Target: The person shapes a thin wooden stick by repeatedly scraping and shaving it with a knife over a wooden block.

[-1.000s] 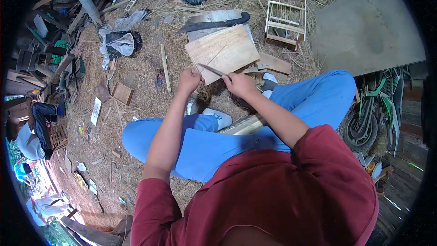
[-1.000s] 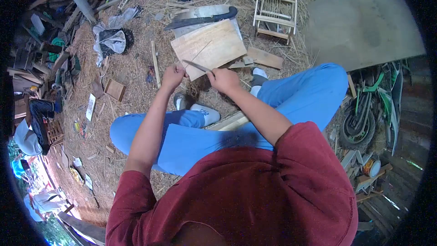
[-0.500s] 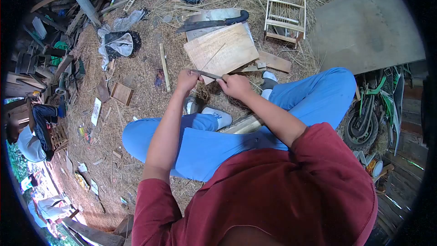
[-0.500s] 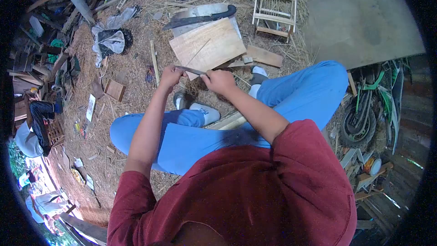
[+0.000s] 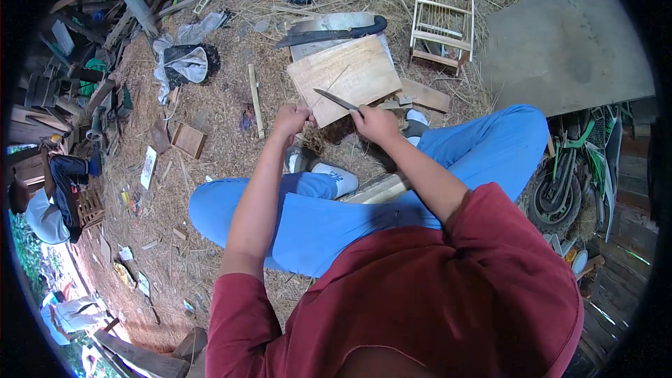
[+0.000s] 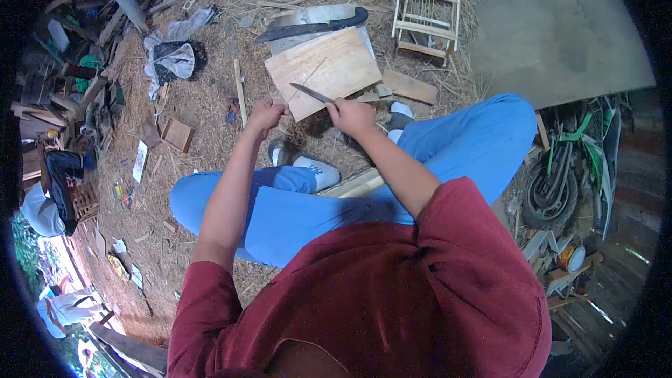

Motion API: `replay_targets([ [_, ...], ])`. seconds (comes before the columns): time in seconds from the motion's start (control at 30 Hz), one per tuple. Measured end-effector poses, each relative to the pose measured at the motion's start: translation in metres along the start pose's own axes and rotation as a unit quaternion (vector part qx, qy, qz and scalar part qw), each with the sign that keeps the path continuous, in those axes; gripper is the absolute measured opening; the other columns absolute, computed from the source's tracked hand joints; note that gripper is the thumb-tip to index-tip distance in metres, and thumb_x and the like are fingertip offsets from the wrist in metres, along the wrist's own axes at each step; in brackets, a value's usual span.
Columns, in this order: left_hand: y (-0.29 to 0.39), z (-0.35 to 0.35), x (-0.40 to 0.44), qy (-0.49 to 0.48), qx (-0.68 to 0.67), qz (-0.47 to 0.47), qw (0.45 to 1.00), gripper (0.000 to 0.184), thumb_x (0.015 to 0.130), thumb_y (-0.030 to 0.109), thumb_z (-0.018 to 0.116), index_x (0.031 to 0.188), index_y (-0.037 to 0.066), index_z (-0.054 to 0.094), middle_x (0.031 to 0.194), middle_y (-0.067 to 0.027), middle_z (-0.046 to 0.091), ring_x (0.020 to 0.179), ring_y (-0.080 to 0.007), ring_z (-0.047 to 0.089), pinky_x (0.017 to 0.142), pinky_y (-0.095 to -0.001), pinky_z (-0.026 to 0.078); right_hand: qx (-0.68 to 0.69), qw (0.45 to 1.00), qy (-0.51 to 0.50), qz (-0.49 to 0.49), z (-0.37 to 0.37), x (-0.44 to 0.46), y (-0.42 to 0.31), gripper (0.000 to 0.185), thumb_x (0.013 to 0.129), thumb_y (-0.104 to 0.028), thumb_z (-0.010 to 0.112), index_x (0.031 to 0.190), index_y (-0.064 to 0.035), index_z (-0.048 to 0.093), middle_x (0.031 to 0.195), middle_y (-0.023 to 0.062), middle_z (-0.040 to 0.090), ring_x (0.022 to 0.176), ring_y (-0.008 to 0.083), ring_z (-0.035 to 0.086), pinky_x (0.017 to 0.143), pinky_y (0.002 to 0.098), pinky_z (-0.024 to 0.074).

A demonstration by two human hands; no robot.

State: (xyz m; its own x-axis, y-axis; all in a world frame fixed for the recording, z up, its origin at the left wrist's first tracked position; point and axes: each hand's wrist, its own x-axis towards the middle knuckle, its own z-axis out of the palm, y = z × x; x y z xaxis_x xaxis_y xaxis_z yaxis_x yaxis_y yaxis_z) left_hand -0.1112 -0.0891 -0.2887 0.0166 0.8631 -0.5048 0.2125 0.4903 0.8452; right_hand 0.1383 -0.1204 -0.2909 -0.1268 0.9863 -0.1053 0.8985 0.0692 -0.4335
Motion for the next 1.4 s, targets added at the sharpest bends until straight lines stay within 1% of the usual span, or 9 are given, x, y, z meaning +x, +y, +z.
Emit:
replay_targets([
  [0.4, 0.007, -0.004, 0.004, -0.03, 0.041, -0.016, 0.999, 0.015, 0.085, 0.014, 0.064, 0.073, 0.007, 0.068, 0.06, 0.0022, 0.054, 0.046, -0.0074, 0.039, 0.042, -0.0271, 0.027, -0.022, 0.995, -0.057, -0.075, -0.003, -0.01, -0.008, 0.046, 0.099, -0.048, 0.05, 0.088, -0.0081, 0.07, 0.077, 0.0199, 0.071, 0.072, 0.0398, 0.071, 0.065, 0.0533, 0.056],
  [0.57, 0.002, -0.005, 0.005, -0.022, 0.077, 0.046, 0.996, 0.018, 0.086, 0.014, 0.064, 0.073, 0.005, 0.072, 0.061, 0.0012, 0.062, 0.049, -0.0082, 0.044, 0.046, -0.0284, 0.031, 0.023, 0.999, -0.01, 0.037, -0.009, 0.007, 0.002, 0.048, 0.099, -0.05, 0.049, 0.087, -0.0076, 0.071, 0.081, 0.0217, 0.071, 0.079, 0.0413, 0.071, 0.073, 0.055, 0.0558],
  [0.7, 0.005, -0.007, 0.003, -0.029, 0.062, 0.001, 0.998, 0.019, 0.086, 0.013, 0.064, 0.07, 0.005, 0.071, 0.06, 0.0009, 0.06, 0.05, -0.0087, 0.043, 0.047, -0.0292, 0.031, -0.023, 0.998, -0.055, -0.021, -0.017, 0.001, -0.001, 0.049, 0.099, -0.049, 0.05, 0.087, -0.007, 0.072, 0.081, 0.0219, 0.071, 0.078, 0.0418, 0.071, 0.072, 0.0549, 0.0565],
  [0.8, 0.014, -0.007, -0.003, -0.032, 0.097, 0.007, 0.995, 0.018, 0.087, 0.012, 0.063, 0.071, 0.006, 0.069, 0.061, 0.0012, 0.06, 0.049, -0.0084, 0.042, 0.046, -0.029, 0.03, -0.003, 0.999, 0.001, 0.048, -0.008, 0.006, 0.007, 0.048, 0.099, -0.049, 0.05, 0.088, -0.0072, 0.071, 0.08, 0.0219, 0.071, 0.076, 0.0417, 0.071, 0.072, 0.055, 0.0567],
  [0.87, 0.008, -0.008, 0.0, -0.038, 0.072, -0.001, 0.997, 0.016, 0.087, 0.011, 0.063, 0.073, 0.006, 0.067, 0.062, 0.001, 0.06, 0.049, -0.0084, 0.041, 0.046, -0.0287, 0.03, -0.023, 0.997, -0.067, -0.038, -0.016, -0.008, -0.008, 0.047, 0.099, -0.049, 0.05, 0.089, -0.0075, 0.071, 0.08, 0.0216, 0.072, 0.076, 0.0413, 0.071, 0.071, 0.0551, 0.0566],
  [1.0, 0.004, -0.006, 0.001, -0.027, 0.047, 0.018, 0.998, 0.011, 0.088, 0.01, 0.061, 0.079, 0.006, 0.065, 0.068, -0.0002, 0.062, 0.049, -0.0081, 0.041, 0.045, -0.0279, 0.03, 0.006, 0.999, -0.01, 0.051, -0.019, 0.011, 0.007, 0.05, 0.1, -0.049, 0.048, 0.091, -0.0051, 0.07, 0.082, 0.0229, 0.071, 0.079, 0.042, 0.071, 0.075, 0.0549, 0.0558],
  [1.13, 0.006, -0.007, -0.002, -0.033, 0.04, 0.012, 0.999, 0.01, 0.089, 0.011, 0.06, 0.081, 0.006, 0.065, 0.07, -0.0007, 0.062, 0.051, -0.0081, 0.043, 0.046, -0.0274, 0.031, -0.03, 0.998, -0.053, -0.017, -0.018, -0.001, 0.005, 0.051, 0.101, -0.046, 0.045, 0.094, -0.0043, 0.073, 0.085, 0.0227, 0.072, 0.08, 0.0436, 0.07, 0.075, 0.0551, 0.0556],
  [1.17, 0.006, -0.007, -0.005, -0.033, 0.052, 0.017, 0.998, 0.011, 0.09, 0.011, 0.06, 0.082, 0.006, 0.065, 0.07, -0.001, 0.063, 0.052, -0.0083, 0.044, 0.046, -0.0274, 0.032, 0.016, 0.997, -0.02, 0.066, -0.011, 0.011, 0.02, 0.051, 0.101, -0.045, 0.045, 0.092, -0.0043, 0.073, 0.085, 0.0229, 0.072, 0.08, 0.0435, 0.07, 0.075, 0.0549, 0.0559],
  [1.4, -0.005, -0.011, 0.0, -0.026, 0.087, 0.01, 0.996, 0.01, 0.09, 0.012, 0.061, 0.084, 0.005, 0.065, 0.072, -0.0027, 0.065, 0.058, -0.0103, 0.051, 0.052, -0.0278, 0.038, -0.005, 0.999, 0.0, 0.051, -0.017, 0.004, 0.031, 0.051, 0.102, -0.048, 0.044, 0.093, -0.0071, 0.074, 0.087, 0.0237, 0.072, 0.081, 0.0438, 0.07, 0.076, 0.0546, 0.0558],
])
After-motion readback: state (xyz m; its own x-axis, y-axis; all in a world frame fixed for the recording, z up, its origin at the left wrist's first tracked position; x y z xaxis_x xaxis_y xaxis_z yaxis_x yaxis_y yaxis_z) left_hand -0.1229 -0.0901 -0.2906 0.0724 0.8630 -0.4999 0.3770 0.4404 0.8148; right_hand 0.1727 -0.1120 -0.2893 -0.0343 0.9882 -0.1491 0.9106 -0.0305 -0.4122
